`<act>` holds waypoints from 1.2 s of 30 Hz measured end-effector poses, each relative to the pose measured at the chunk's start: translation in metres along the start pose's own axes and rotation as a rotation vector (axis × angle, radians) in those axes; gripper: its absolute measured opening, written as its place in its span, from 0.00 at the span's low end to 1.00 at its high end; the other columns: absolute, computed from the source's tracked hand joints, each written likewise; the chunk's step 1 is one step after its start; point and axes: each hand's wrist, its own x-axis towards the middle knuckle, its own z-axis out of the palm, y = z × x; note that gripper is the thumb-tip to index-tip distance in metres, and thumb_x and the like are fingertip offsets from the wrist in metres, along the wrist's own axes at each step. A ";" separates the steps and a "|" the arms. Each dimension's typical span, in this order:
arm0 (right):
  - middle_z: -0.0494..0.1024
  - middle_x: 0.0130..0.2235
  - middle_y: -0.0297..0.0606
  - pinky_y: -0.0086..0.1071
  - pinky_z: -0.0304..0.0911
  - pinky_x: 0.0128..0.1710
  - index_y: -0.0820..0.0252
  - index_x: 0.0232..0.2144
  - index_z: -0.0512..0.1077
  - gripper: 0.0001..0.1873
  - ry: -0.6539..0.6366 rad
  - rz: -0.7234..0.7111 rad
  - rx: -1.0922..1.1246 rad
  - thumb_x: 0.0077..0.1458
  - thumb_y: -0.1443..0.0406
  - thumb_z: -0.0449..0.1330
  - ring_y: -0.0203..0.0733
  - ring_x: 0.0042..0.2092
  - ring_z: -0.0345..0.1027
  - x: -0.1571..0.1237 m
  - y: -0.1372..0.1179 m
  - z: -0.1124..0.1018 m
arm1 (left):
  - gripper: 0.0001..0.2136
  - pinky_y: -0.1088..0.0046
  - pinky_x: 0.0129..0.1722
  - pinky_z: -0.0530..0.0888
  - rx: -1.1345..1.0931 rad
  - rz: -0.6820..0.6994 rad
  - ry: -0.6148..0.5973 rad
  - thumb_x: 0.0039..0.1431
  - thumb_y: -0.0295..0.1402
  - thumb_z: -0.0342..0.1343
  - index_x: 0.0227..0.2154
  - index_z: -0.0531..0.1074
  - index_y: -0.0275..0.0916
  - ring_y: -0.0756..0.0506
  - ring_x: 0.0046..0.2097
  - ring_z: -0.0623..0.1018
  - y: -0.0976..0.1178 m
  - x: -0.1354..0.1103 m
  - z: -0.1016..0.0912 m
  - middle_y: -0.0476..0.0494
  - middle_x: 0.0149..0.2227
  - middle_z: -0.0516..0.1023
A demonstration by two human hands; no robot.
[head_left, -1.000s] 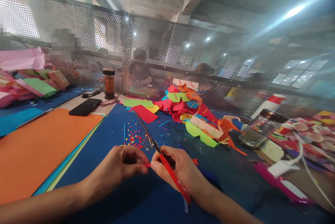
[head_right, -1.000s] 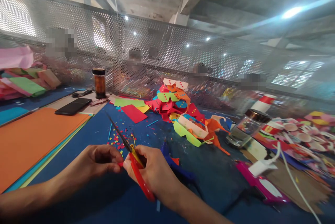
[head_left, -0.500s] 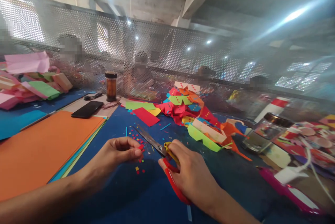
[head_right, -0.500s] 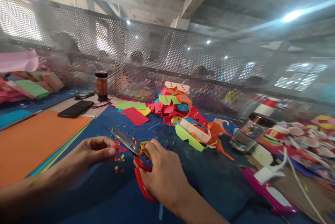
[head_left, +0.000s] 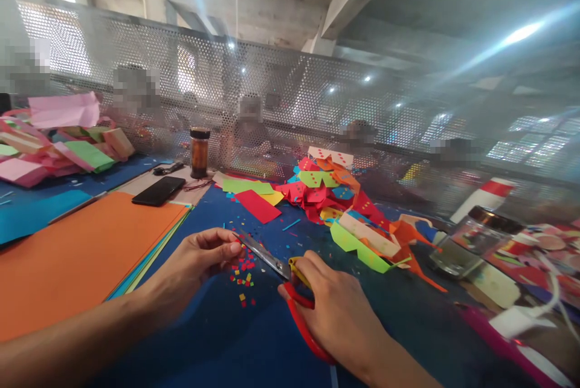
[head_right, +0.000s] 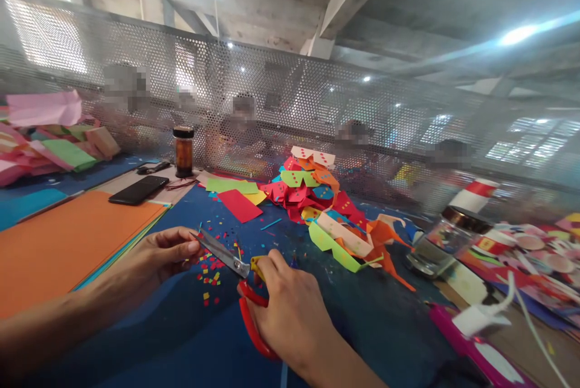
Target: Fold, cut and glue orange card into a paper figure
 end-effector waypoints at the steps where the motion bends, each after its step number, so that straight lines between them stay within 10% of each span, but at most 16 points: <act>1: 0.73 0.35 0.34 0.34 0.51 0.26 0.56 0.34 0.69 0.09 -0.001 0.004 -0.003 0.61 0.58 0.58 0.41 0.27 0.71 0.000 0.000 0.000 | 0.12 0.76 0.36 0.72 0.000 -0.001 0.000 0.43 0.38 0.75 0.27 0.80 0.40 0.52 0.31 0.75 0.000 0.000 0.000 0.52 0.28 0.79; 36: 0.78 0.32 0.32 0.35 0.44 0.27 0.56 0.30 0.70 0.06 -0.107 0.067 -0.094 0.59 0.63 0.60 0.43 0.29 0.74 -0.001 -0.002 -0.005 | 0.12 0.77 0.35 0.70 0.078 -0.048 0.004 0.44 0.39 0.75 0.26 0.80 0.38 0.52 0.31 0.73 0.002 0.000 -0.002 0.51 0.27 0.78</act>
